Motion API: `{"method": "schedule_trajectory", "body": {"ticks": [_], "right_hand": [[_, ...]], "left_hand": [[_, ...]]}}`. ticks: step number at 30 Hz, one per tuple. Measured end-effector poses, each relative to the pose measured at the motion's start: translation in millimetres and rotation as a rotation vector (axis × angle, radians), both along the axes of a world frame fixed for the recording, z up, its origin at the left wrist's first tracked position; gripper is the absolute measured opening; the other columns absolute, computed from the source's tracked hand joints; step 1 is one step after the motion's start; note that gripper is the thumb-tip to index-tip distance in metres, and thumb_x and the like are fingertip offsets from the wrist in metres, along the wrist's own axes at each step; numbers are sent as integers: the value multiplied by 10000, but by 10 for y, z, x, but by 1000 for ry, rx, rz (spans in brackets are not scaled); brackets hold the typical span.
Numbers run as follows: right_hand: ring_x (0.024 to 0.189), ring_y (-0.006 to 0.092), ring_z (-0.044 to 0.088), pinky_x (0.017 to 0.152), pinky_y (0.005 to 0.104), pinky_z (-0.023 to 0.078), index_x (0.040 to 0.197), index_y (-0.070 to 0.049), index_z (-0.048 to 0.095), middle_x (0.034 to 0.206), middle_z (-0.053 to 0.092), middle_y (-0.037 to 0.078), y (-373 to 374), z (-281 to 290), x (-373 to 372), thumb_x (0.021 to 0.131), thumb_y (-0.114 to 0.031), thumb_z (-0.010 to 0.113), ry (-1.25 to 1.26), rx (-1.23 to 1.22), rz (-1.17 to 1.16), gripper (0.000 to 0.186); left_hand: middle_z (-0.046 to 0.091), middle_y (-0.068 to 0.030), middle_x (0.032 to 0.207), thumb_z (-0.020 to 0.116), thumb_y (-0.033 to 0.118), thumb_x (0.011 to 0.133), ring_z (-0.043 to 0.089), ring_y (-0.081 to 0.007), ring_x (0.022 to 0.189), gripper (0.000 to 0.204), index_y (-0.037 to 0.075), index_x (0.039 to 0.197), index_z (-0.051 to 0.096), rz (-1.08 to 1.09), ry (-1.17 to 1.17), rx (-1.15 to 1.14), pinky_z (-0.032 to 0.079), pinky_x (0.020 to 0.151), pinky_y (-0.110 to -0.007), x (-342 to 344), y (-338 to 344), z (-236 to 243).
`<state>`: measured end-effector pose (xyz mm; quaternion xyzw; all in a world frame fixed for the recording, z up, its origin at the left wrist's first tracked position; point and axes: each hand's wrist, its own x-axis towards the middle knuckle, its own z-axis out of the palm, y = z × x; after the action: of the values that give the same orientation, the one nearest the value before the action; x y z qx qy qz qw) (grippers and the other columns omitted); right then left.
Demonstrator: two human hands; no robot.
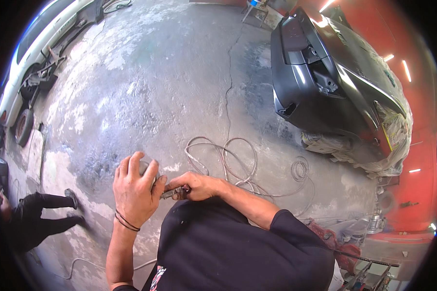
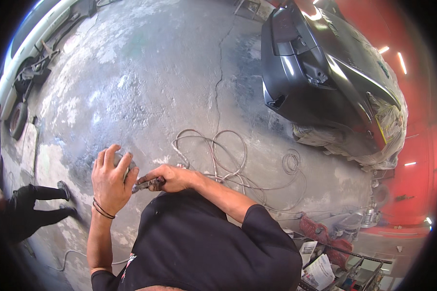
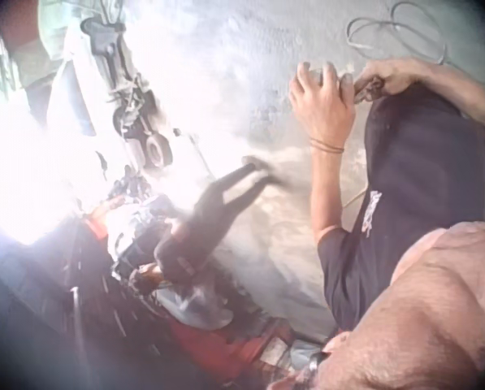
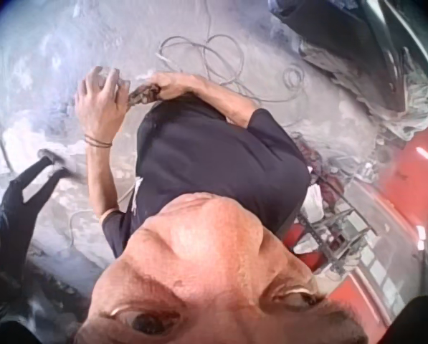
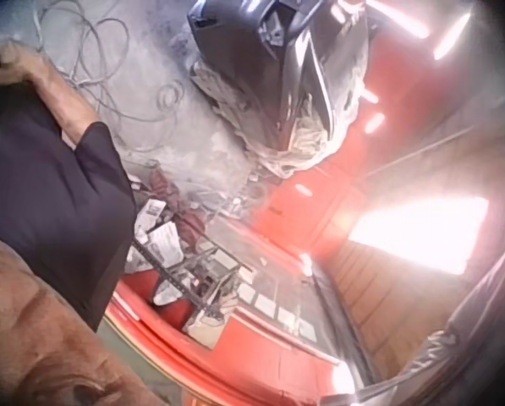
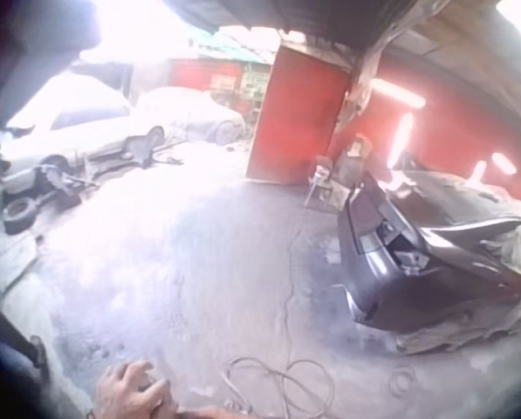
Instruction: The person sprays paint onto the rear bumper and trunk of a car using a spray gun. Then, the person moves to a floor area, opens several cans, pours liquids into a small container, and wipes their hands with a cloth.
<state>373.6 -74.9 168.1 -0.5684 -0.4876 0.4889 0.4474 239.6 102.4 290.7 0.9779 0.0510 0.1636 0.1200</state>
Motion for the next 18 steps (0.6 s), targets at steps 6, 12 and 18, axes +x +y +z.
{"method": "schedule_trajectory", "body": {"ticks": [6, 12, 18], "right_hand": [[755, 164, 603, 721, 349, 518, 1410, -157, 709, 869, 713, 77, 307, 66, 812, 963, -39, 721, -132, 4, -9, 463], [805, 181, 606, 722, 361, 504, 1449, -99, 666, 1074, 772, 122, 432, 225, 1572, 982, -111, 760, -65, 75, -70, 476], [922, 169, 743, 787, 335, 565, 1327, -50, 739, 1087, 804, 135, 868, 728, 2332, 945, -217, 829, 25, 173, -129, 426]], "left_hand": [[605, -201, 1394, 702, 246, 912, 588, -433, 1229, 388, 58, 1252, 714, 24, 77, -85, 491, 1034, -521, 739, 390, -26], [436, -211, 1661, 569, 327, 1021, 428, -386, 1531, 611, 21, 1548, 527, -76, -439, -1198, 332, 1259, -534, 1451, 1131, -315], [450, -226, 1635, 612, 434, 1058, 422, -463, 1516, 624, 60, 1550, 528, -458, -102, -1538, 397, 1210, -559, 2403, 1735, -1075]]}}
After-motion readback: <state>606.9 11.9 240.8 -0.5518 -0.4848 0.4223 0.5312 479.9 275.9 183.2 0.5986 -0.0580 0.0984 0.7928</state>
